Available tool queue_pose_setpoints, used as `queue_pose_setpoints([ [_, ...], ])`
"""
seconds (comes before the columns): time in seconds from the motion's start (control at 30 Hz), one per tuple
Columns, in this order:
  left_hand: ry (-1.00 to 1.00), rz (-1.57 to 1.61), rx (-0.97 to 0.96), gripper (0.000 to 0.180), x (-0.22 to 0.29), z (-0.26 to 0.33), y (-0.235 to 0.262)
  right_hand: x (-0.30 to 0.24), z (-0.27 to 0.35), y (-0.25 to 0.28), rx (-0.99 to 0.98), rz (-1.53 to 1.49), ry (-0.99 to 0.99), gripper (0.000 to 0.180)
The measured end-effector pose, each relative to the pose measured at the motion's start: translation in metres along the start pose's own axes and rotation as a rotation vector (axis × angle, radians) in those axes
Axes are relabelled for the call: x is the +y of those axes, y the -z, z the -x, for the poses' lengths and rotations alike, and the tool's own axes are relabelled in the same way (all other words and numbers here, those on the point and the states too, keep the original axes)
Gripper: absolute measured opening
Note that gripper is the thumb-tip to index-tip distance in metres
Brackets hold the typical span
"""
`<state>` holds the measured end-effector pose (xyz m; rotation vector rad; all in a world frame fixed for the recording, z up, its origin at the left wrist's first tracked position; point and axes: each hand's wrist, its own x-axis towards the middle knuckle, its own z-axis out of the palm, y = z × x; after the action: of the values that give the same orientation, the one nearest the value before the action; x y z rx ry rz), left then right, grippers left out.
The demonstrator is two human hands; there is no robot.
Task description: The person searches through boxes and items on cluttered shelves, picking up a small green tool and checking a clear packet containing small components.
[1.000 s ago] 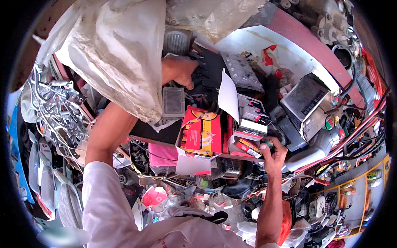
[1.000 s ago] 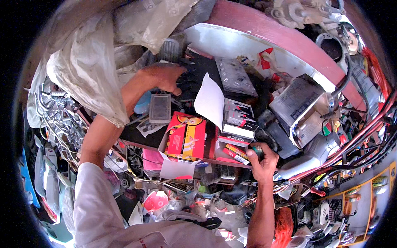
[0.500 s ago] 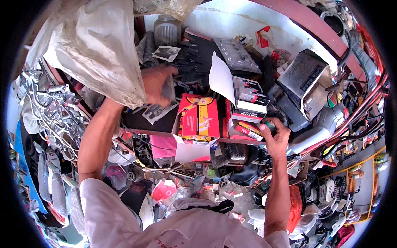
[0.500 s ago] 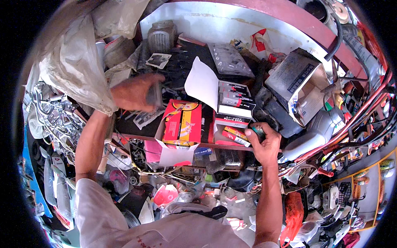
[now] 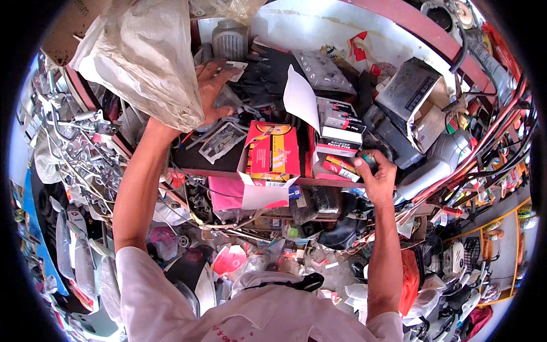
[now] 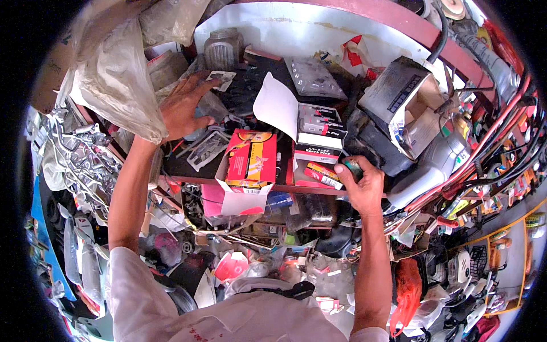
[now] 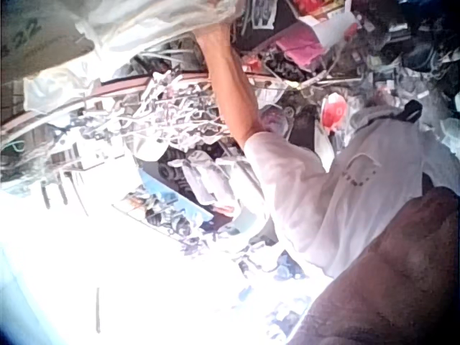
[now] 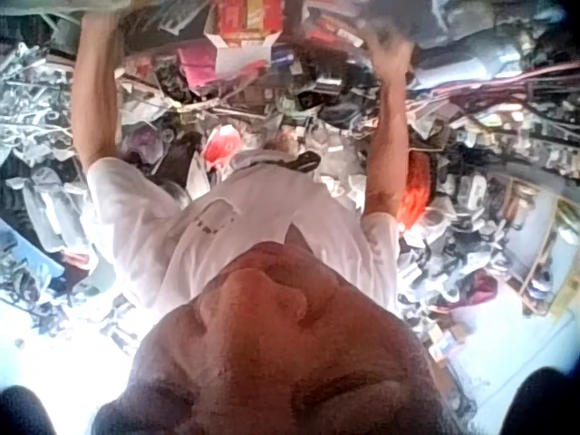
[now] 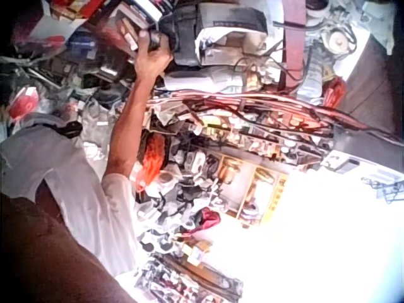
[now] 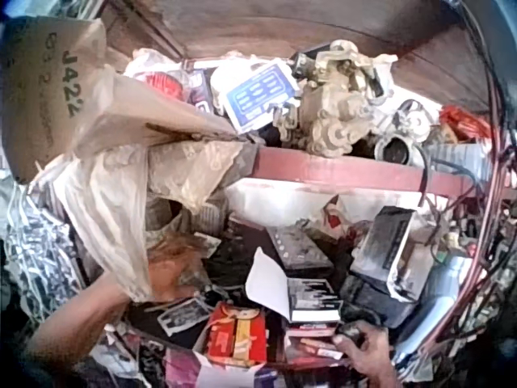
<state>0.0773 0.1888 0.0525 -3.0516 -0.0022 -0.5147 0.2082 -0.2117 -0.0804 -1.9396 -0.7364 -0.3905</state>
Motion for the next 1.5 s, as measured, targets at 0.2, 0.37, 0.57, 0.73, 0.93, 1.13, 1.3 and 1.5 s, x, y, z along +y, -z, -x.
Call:
queue_pose_setpoints([
  [0.2,-0.243,0.394,-0.031,0.065,0.06,0.036,0.01,-0.003,0.0,-0.001,0.001,0.032,0.006,0.033],
  [0.37,-0.289,0.319,-0.068,0.07,0.11,0.066,-0.014,-0.008,-0.002,-0.003,-0.005,0.037,0.017,0.033],
  [0.57,-0.218,0.306,0.071,0.056,0.103,0.063,-0.035,-0.002,-0.001,-0.002,0.02,-0.019,0.016,0.036],
  [0.73,-0.126,0.355,0.16,0.044,0.065,0.072,-0.047,-0.003,-0.002,-0.002,0.006,-0.006,0.02,0.039],
  [0.93,-0.156,0.485,0.095,0.044,0.058,0.085,-0.022,-0.007,0.0,-0.001,-0.009,0.014,0.001,0.04],
  [1.13,0.294,0.381,0.076,0.029,0.035,0.089,-0.023,-0.005,-0.001,0.001,-0.05,-0.036,-0.025,0.039],
  [1.3,0.264,0.074,0.055,0.028,0.036,0.093,-0.051,0.006,-0.001,-0.003,-0.091,-0.053,-0.061,0.041],
  [1.5,0.137,0.14,0.045,0.034,0.047,0.092,-0.042,0.001,-0.001,0.003,-0.096,-0.051,-0.047,0.043],
])
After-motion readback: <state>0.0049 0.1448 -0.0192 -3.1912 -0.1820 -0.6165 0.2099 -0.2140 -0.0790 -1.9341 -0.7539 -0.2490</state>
